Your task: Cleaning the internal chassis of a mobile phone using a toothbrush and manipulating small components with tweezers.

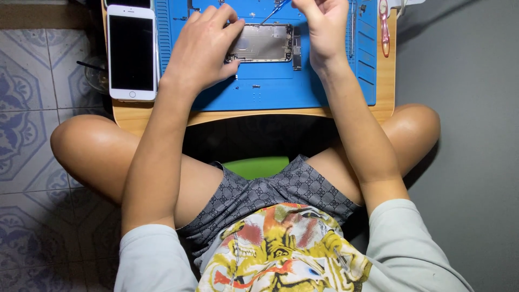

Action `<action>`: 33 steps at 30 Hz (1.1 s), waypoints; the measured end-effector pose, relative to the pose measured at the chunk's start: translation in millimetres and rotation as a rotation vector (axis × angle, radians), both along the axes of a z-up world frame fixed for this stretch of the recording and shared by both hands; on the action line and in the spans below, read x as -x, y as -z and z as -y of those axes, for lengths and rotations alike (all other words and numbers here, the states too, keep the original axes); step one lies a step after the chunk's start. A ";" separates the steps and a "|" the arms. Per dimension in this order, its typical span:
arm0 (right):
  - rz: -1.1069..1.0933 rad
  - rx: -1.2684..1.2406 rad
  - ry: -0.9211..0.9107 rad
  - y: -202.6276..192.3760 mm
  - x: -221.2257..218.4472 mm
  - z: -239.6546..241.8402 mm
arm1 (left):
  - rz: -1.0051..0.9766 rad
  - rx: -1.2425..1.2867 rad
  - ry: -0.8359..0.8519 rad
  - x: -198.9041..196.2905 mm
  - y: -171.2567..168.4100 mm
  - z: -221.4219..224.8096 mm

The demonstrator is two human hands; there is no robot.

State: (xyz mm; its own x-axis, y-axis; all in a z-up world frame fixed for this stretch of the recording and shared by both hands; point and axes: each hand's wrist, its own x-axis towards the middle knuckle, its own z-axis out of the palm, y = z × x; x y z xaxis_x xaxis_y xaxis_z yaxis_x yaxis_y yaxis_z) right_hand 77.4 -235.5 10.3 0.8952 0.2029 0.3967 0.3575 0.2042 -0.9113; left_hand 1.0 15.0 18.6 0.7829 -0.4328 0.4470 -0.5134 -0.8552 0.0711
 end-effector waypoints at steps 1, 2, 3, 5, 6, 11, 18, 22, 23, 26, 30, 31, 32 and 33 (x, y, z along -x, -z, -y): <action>0.000 0.000 0.002 -6.2 4.1 3.2 | 0.000 0.000 0.002 -0.4 1.3 -1.4; 0.002 0.010 0.000 -12.9 7.6 6.9 | -0.018 0.023 0.013 -1.6 2.5 -2.2; 0.004 0.019 -0.002 -19.5 11.0 10.6 | -0.036 0.046 0.024 -2.7 3.8 -3.0; 0.011 0.026 -0.010 -27.1 18.1 18.8 | -0.045 0.019 0.017 -3.8 6.8 -2.7; 0.019 0.031 -0.020 -30.6 21.7 22.7 | -0.052 -0.009 0.008 -4.5 8.3 -2.8; -0.016 0.093 0.027 -32.9 44.0 38.4 | -0.064 -0.005 -0.001 -2.8 3.9 -6.6; -0.187 0.065 0.163 -10.9 51.3 60.9 | -0.112 0.023 -0.016 0.9 -2.0 -2.8; -0.144 0.076 0.164 -14.2 52.6 57.5 | -0.126 0.025 -0.005 3.8 -3.0 -5.1; -0.119 0.108 0.167 -15.3 54.6 56.2 | -0.110 0.022 0.002 4.1 -4.0 -5.7; -0.053 0.173 0.150 -18.2 57.8 51.4 | -0.070 0.136 0.070 5.1 -16.0 -2.7; 0.039 0.288 0.145 -27.1 65.7 41.1 | -0.036 0.378 0.171 8.3 -25.1 16.3; 0.040 0.286 0.145 -28.1 64.9 38.9 | -0.035 0.376 0.171 7.8 -24.0 17.9; 0.066 0.300 0.135 -28.7 66.8 37.8 | -0.024 0.387 0.187 9.4 -22.1 20.4; 0.092 0.314 0.126 -29.4 68.5 36.7 | -0.013 0.398 0.203 11.0 -20.2 22.9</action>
State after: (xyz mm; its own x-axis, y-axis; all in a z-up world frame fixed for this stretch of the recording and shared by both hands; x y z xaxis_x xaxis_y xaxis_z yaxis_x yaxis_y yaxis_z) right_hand 8.9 -272.3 39.7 0.8845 0.2181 0.4124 0.4454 -0.1320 -0.8856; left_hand -10.0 -8.0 38.8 0.7067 -0.3745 0.6003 -0.6646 -0.6422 0.3818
